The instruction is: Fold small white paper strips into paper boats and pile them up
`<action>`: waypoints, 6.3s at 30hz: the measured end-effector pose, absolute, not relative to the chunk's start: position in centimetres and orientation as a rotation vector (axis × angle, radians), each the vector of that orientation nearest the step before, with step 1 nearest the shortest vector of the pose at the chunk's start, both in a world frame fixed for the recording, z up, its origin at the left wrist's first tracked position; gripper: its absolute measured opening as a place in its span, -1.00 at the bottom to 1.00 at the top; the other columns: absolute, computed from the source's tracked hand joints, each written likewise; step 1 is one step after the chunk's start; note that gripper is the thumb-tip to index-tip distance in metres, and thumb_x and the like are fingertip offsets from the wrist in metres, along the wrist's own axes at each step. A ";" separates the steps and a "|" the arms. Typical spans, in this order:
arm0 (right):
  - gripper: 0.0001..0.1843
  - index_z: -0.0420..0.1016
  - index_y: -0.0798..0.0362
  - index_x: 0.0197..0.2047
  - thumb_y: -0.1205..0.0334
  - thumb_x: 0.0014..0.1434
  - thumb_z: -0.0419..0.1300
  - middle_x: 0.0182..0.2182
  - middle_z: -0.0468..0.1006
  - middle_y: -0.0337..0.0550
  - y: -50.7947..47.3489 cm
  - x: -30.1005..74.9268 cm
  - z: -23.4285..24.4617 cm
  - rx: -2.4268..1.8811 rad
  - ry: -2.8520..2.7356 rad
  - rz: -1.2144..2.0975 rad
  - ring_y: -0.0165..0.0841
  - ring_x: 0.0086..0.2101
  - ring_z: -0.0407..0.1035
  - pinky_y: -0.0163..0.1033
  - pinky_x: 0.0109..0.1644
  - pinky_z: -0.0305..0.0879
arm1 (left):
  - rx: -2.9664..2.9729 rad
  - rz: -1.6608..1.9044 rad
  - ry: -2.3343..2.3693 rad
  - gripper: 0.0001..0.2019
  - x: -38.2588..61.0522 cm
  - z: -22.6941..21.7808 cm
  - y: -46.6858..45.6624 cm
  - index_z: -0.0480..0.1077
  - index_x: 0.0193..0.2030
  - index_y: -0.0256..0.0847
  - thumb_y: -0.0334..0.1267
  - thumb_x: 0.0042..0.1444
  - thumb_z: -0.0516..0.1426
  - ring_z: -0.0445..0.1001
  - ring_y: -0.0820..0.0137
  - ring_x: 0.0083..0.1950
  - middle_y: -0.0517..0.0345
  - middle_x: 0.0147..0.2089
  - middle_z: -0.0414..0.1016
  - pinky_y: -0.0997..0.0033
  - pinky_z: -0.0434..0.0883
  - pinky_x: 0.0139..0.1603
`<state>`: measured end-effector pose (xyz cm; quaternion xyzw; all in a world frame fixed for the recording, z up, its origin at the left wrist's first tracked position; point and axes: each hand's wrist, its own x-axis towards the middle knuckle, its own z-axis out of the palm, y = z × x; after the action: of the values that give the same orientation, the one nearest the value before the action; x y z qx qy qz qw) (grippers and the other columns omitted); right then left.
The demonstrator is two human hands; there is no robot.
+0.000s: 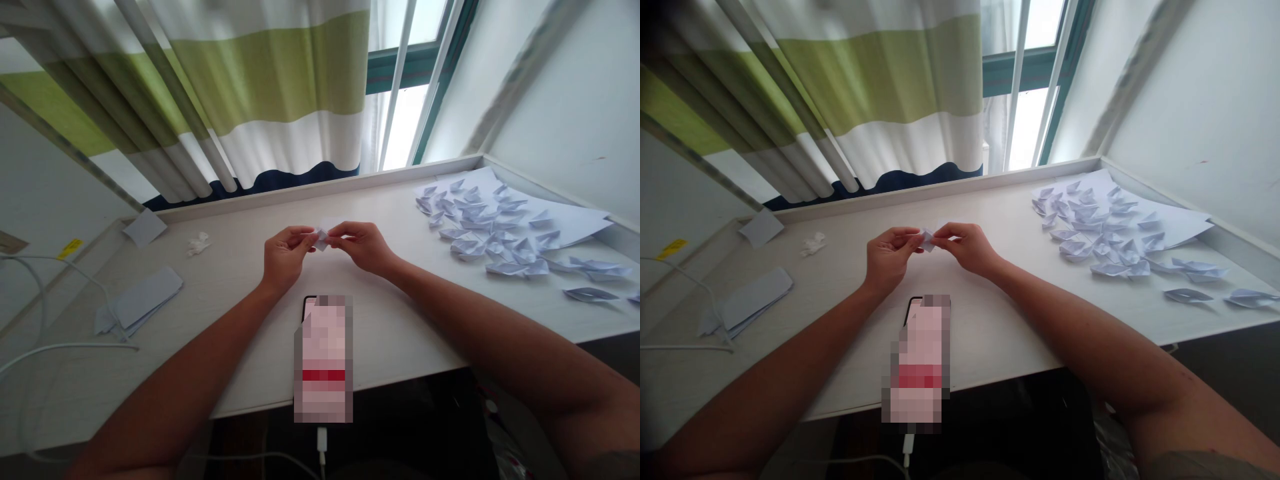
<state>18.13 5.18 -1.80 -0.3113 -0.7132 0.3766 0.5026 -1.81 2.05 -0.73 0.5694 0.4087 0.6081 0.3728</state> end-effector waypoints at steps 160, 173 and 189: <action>-0.59 0.74 0.05 -0.20 -0.15 0.17 0.51 -0.24 0.78 -0.03 4.6 18.0 -1.4 -0.806 -1.696 1.064 -0.17 -0.19 0.66 0.01 0.03 0.60 | 1.554 1.285 1.130 -0.58 -1.6 0.0 1.2 0.73 -0.13 -0.24 0.03 0.00 0.54 0.76 0.13 -0.08 -0.08 -0.13 0.79 0.05 0.68 0.11; -0.84 0.75 0.03 -0.30 0.16 0.26 0.39 -0.28 0.70 -0.09 4.2 17.8 -1.2 -0.891 -1.754 0.831 -0.29 -0.30 0.57 -0.09 -0.12 0.58 | 1.568 1.283 1.017 -0.68 -1.5 -0.5 1.6 0.71 -0.05 -0.24 -0.15 0.09 0.49 0.75 0.18 -0.03 -0.07 -0.06 0.78 0.09 0.66 0.16; -0.79 0.68 0.06 -0.24 0.22 0.39 0.23 -0.25 0.65 -0.01 3.7 17.4 -0.6 -1.047 -2.119 0.353 -0.26 -0.32 0.50 -0.11 -0.16 0.41 | 1.754 1.336 1.174 -0.73 -1.1 -0.7 0.9 0.67 0.08 -0.16 -0.23 0.27 0.34 0.74 0.15 0.06 -0.04 0.06 0.76 0.14 0.63 0.20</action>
<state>17.38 3.66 -0.55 -0.4076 -0.8248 0.1374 0.3671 -1.13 0.94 -0.70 0.6661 0.4458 0.5073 0.3166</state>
